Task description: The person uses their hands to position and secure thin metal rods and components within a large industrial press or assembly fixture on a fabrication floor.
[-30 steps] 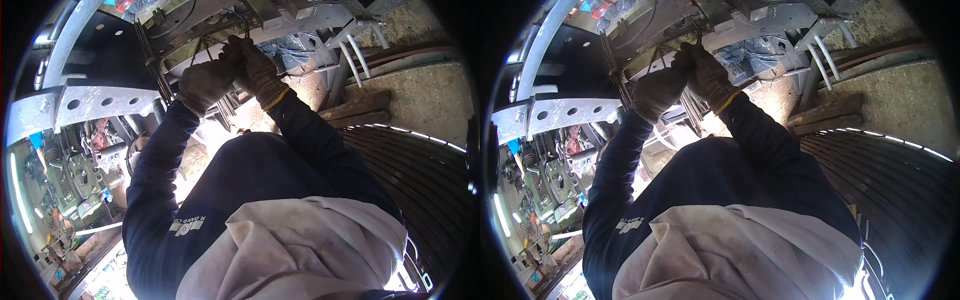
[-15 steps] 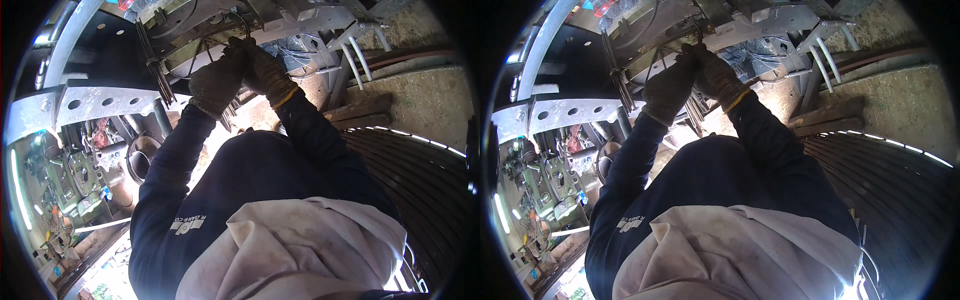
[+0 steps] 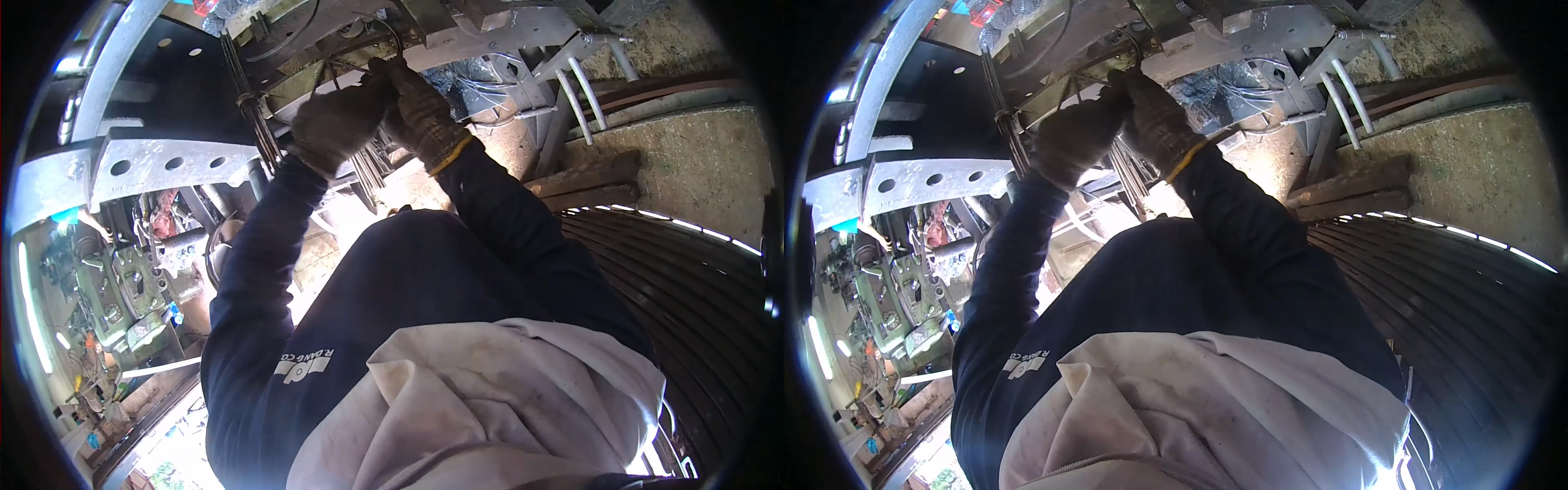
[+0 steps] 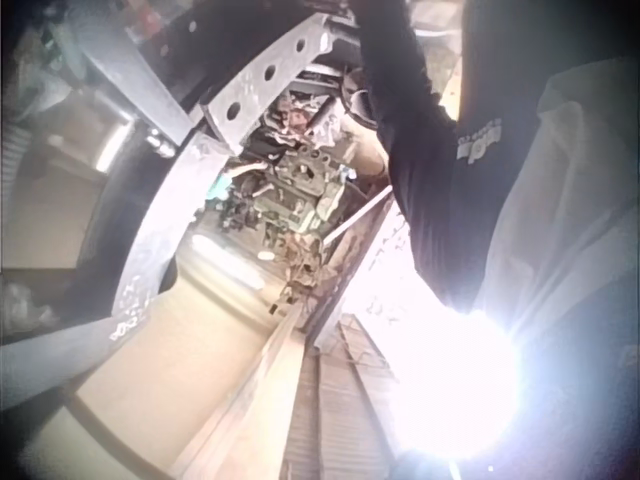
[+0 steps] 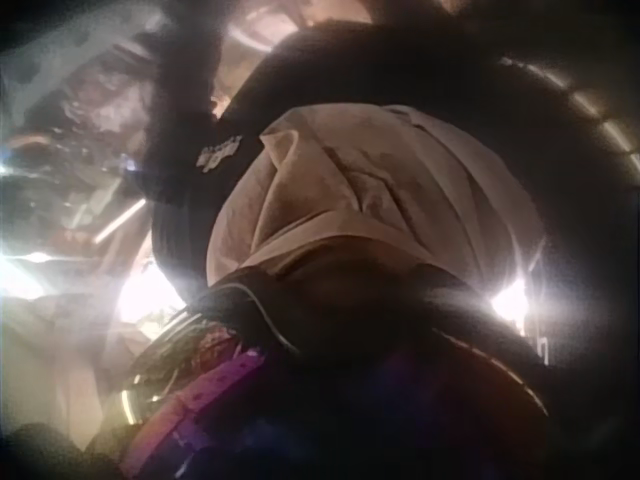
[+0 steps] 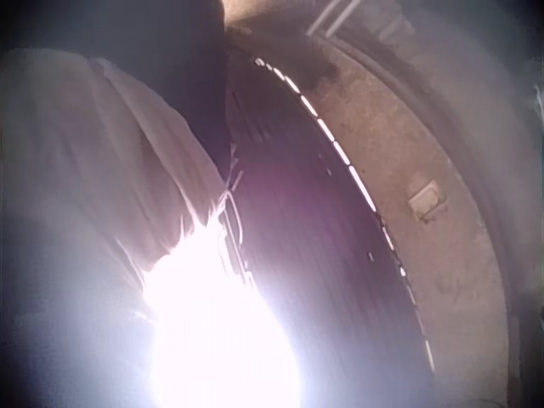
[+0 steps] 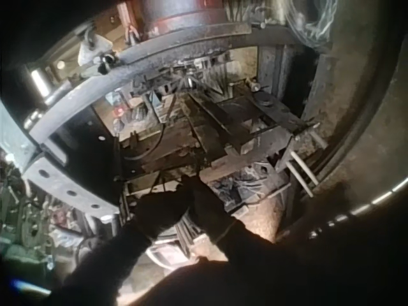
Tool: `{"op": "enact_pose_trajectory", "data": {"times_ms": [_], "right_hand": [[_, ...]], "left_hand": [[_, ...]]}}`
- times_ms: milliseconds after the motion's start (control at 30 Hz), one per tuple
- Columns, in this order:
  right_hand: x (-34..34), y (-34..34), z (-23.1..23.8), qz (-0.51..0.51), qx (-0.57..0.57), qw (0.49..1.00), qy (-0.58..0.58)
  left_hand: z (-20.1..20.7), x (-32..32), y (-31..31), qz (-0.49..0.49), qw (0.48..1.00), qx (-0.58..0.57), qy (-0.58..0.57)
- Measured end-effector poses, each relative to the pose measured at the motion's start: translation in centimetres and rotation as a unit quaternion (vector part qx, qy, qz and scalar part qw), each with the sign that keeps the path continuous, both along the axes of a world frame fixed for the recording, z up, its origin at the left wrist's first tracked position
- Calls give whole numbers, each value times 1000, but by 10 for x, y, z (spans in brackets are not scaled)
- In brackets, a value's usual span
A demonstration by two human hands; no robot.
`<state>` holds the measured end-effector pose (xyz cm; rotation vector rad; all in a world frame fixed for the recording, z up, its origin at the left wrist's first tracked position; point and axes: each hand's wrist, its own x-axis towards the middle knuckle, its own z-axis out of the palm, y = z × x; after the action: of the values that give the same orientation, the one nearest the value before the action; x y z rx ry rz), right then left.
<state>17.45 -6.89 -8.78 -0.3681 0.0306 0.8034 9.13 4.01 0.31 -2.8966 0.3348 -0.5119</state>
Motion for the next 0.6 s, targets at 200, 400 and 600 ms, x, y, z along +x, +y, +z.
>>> {"op": "enact_pose_trajectory", "data": {"times_ms": [200,400,600], "right_hand": [[38,-24,12,42,-309,917,-250],[9,-19,-1,18,-278,926,-255],[-12,-18,15,2,-290,943,-163]], "left_hand": [[-4,-32,-25,81,995,-38,44],[6,-61,19,4,999,-39,-25],[2,-73,30,13,999,11,-30]]}}
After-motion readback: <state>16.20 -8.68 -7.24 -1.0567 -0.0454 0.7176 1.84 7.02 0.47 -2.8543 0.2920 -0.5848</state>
